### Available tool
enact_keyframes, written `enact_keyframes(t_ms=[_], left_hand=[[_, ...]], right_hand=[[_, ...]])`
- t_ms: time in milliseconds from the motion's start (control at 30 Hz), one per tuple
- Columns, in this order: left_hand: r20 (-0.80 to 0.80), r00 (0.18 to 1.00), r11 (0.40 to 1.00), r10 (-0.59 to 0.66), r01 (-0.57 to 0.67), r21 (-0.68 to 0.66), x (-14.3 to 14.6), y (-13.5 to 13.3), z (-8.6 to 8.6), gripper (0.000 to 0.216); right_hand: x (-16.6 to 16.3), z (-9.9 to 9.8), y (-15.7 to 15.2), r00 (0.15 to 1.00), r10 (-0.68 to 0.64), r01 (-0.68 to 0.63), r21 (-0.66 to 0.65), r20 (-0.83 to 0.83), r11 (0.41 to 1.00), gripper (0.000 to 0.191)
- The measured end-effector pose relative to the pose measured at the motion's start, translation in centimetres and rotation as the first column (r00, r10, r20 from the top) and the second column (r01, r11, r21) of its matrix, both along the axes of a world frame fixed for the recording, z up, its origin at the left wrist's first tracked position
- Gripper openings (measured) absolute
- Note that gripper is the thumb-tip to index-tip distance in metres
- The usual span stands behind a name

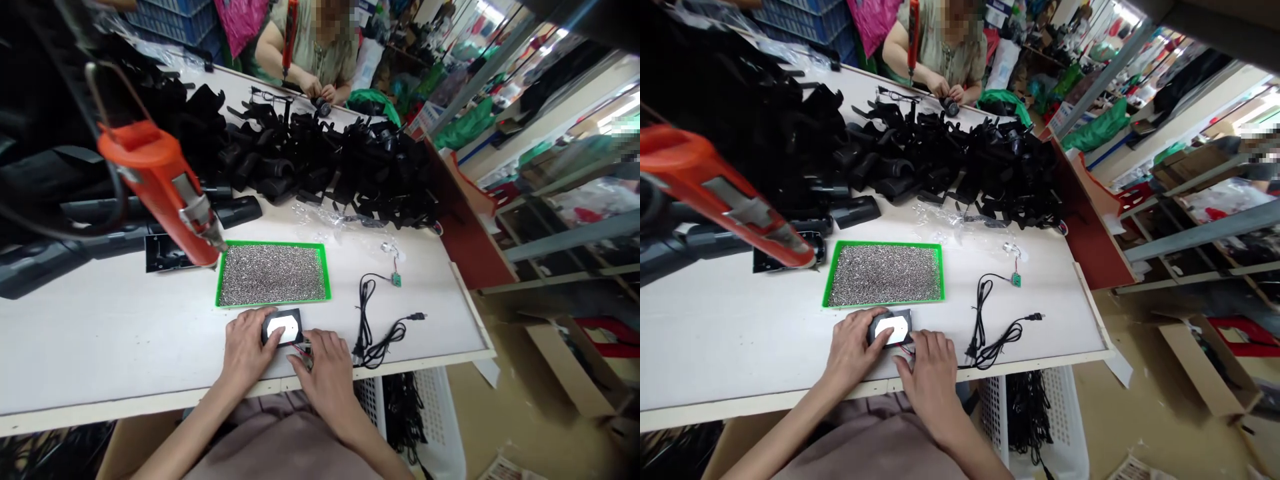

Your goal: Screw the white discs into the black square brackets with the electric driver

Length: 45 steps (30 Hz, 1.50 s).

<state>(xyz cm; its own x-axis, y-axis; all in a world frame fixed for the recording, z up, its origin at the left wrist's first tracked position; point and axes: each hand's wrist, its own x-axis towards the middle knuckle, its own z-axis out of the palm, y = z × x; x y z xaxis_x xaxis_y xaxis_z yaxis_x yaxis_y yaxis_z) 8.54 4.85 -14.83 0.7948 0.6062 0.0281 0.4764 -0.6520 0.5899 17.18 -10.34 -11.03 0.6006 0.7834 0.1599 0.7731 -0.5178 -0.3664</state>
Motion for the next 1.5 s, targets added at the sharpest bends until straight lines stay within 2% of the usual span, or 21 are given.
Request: enact_keyframes(t_ms=[133, 400, 533, 667, 767, 900, 1000, 1200, 1300, 1500], left_hand=[[0.012, 1.0, 0.999, 0.014, -0.014, 0.035, -0.1, -0.2, -0.3, 0.037], [0.085, 0.995, 0.992, 0.057, -0.066, 0.106, 0.3, -1.4, -0.8, 0.041], [0.1, 0.993, 0.991, 0.065, -0.076, 0.111, 0.4, -1.6, -1.1, 0.04], [0.116, 0.991, 0.992, 0.069, -0.08, 0.093, 0.4, -1.7, -1.2, 0.037], [0.117, 0.99, 0.992, 0.078, -0.088, 0.085, 0.4, -1.7, -1.2, 0.036], [0.112, 0.989, 0.991, 0.093, -0.103, 0.08, 0.5, -1.7, -1.3, 0.034], [0.108, 0.988, 0.989, 0.113, -0.122, 0.078, 0.5, -1.8, -1.3, 0.033], [0.113, 0.989, 0.992, 0.096, -0.105, 0.076, 0.5, -1.9, -1.0, 0.031], [0.121, 0.987, 0.99, 0.102, -0.112, 0.081, 0.4, -1.8, -0.9, 0.032], [0.11, 0.991, 0.994, 0.08, -0.088, 0.068, 0.2, -1.7, -1.0, 0.037]], right_hand=[[-0.6, -0.5, -0.1, 1.0, -0.003, 0.001, -0.069, -0.022, 0.998, 0.017], [-1.2, -1.9, 0.9, 0.992, 0.127, -0.128, 0.02, 0.009, 0.992, 0.026], [-1.4, -2.7, 1.3, 0.991, 0.135, -0.134, 0.035, -0.018, 0.99, 0.025], [-2.1, -2.7, 1.5, 0.994, 0.101, -0.1, 0.043, -0.031, 0.994, 0.018], [-2.5, -2.5, 1.2, 0.996, 0.084, -0.084, -0.01, 0.039, 0.996, 0.016], [-2.1, -2.7, 0.1, 0.967, 0.2, -0.19, -0.077, 0.159, 0.979, 0.012], [-1.4, -2.8, -0.5, 0.956, 0.214, -0.198, -0.094, 0.2, 0.976, 0.01], [-1.1, -1.6, -0.3, 0.997, 0.068, -0.069, -0.038, -0.02, 0.997, 0.005], [-1.4, -1.4, 0.3, 0.991, 0.009, -0.007, 0.012, -0.131, 1.0, 0.012], [-1.4, -1.1, 0.6, 0.978, -0.048, 0.06, 0.056, -0.203, 0.997, 0.008]])
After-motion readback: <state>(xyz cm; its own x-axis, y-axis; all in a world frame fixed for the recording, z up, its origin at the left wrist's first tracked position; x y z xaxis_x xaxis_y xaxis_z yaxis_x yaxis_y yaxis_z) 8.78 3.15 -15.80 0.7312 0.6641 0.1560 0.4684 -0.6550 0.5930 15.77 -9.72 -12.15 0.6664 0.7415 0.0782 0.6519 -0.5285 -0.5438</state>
